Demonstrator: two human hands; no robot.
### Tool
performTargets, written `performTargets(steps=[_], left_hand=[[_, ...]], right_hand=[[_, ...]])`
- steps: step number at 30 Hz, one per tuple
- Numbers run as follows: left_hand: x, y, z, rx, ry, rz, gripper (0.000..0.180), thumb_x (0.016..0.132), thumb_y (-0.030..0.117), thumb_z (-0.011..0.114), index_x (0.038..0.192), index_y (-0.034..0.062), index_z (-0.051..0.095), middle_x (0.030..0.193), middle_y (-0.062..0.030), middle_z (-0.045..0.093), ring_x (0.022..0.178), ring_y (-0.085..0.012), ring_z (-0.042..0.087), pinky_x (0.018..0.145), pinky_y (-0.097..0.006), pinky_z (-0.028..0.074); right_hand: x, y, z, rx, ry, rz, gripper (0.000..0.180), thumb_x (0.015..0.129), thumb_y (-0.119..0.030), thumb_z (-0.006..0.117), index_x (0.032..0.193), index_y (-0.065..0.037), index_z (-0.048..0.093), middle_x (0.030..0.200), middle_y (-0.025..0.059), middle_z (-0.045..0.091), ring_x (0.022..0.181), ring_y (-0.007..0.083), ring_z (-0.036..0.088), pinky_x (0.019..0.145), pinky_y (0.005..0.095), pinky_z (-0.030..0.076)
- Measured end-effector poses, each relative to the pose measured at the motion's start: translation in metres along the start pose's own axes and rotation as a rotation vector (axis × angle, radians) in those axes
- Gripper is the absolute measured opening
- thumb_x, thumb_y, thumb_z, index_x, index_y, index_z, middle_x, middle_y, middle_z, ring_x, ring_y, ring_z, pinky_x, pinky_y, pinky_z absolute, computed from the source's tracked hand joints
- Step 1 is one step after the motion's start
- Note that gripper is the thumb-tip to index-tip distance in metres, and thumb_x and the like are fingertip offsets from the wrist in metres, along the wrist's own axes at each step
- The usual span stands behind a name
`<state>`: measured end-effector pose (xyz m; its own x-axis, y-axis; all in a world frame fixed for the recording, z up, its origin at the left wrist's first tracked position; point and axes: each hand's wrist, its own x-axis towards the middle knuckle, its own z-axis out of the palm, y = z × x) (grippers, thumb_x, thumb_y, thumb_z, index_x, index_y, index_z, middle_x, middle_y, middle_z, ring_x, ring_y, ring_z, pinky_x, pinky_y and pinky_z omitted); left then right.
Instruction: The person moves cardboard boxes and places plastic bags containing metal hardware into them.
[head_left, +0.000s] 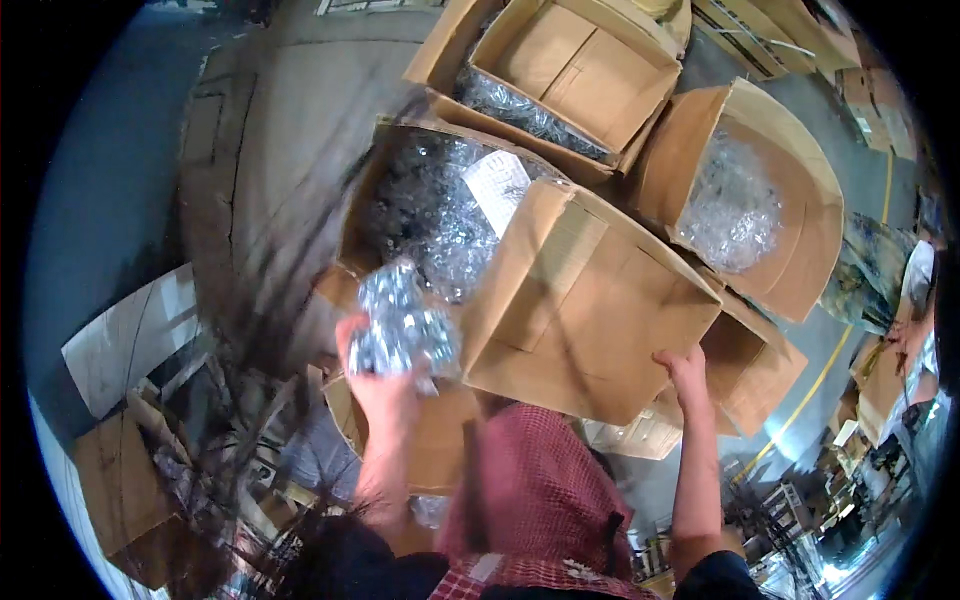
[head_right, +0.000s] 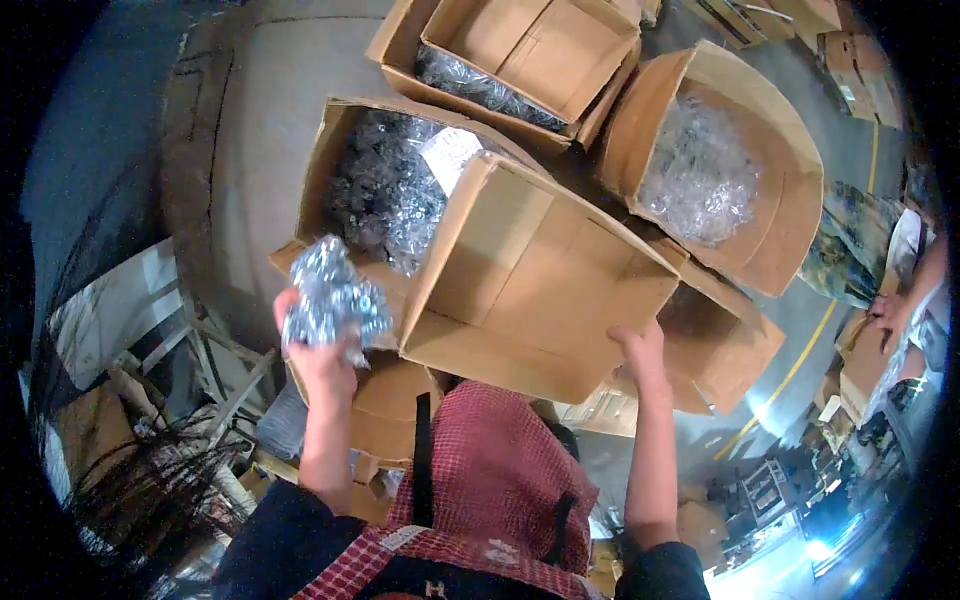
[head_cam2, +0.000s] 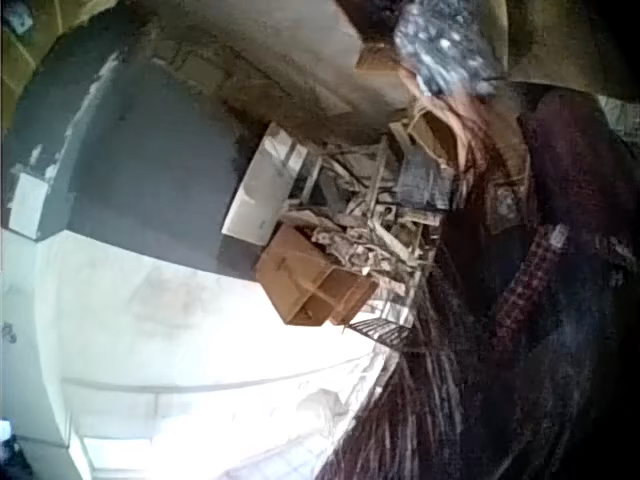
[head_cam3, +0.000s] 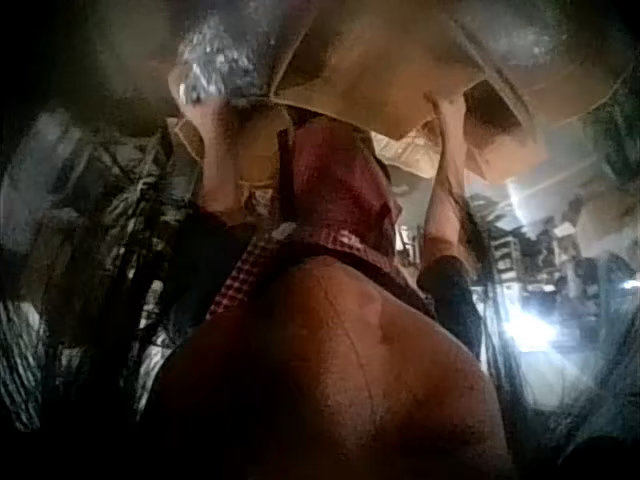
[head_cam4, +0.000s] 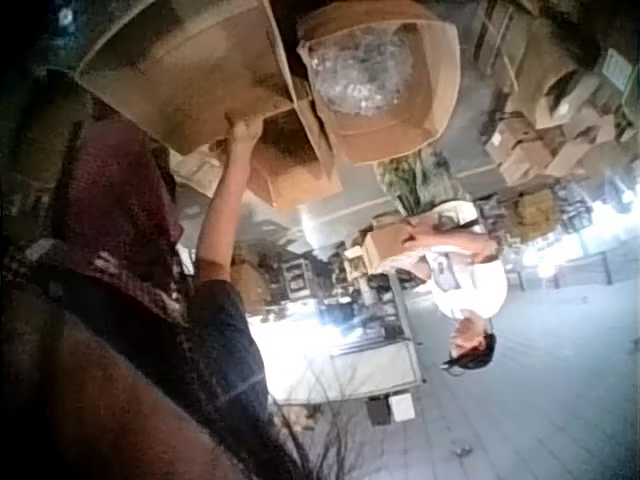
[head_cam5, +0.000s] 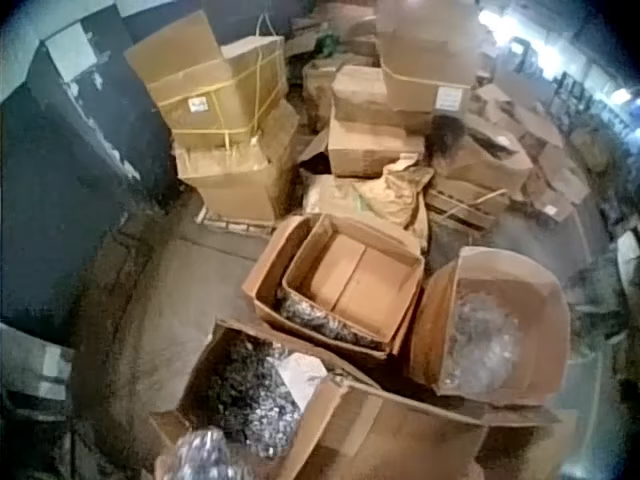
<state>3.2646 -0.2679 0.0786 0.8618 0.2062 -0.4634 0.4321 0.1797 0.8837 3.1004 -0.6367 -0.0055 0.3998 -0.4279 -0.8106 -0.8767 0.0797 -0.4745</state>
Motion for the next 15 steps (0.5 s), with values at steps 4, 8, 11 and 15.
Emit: performTargets(steps=[4, 8, 11, 15], left_hand=[[-0.037, 0.03, 0.022, 0.604, -0.469, 0.486, 0.059, 0.061, 0.013, 0.081, 0.113, 0.0148, 0.053, 0.121, -0.0179, 0.051, 0.111, -0.0353, 0.052, 0.093, -0.046, 0.044], [-0.008, 0.05, 0.075, 0.851, -0.871, 0.418, 0.052, 0.064, 0.016, 0.077, 0.113, 0.0118, 0.06, 0.13, -0.0209, 0.041, 0.12, -0.038, 0.041, 0.099, -0.047, 0.038], [0.059, 0.008, 0.052, 0.517, -0.333, 0.368, 0.049, 0.069, 0.003, 0.066, 0.116, 0.0096, 0.057, 0.125, -0.0138, 0.047, 0.111, -0.0318, 0.051, 0.09, -0.041, 0.046], [0.151, -0.146, 0.003, 1.479, -0.434, -0.023, 0.1, 0.06, 0.043, 0.082, 0.143, 0.0186, 0.032, 0.15, -0.0234, 0.015, 0.137, -0.0466, 0.015, 0.108, -0.06, 0.025]], right_hand=[[-0.02, -0.032, 0.023, 0.012, -0.004, -0.114, 0.035, 0.068, -0.005, 0.062, 0.102, -0.002, 0.058, 0.084, 0.004, 0.06, 0.07, 0.0136, 0.055, 0.06, 0.0275, 0.044], [-0.009, -0.005, -0.008, -0.06, 0.129, -0.144, 0.047, 0.065, -0.004, 0.061, 0.112, 0.001, 0.057, 0.1, 0.0104, 0.065, 0.088, 0.0205, 0.062, 0.075, 0.0325, 0.051], [-0.009, -0.002, -0.031, -0.051, 0.139, -0.145, 0.05, 0.065, -0.005, 0.059, 0.114, 0.001, 0.057, 0.1, 0.0087, 0.065, 0.088, 0.0187, 0.062, 0.076, 0.031, 0.05], [0.0, 0.022, -0.023, -0.042, 0.18, -0.147, 0.042, 0.064, -0.002, 0.057, 0.107, -0.002, 0.056, 0.081, 0.0055, 0.06, 0.059, 0.0137, 0.052, 0.05, 0.0256, 0.04]])
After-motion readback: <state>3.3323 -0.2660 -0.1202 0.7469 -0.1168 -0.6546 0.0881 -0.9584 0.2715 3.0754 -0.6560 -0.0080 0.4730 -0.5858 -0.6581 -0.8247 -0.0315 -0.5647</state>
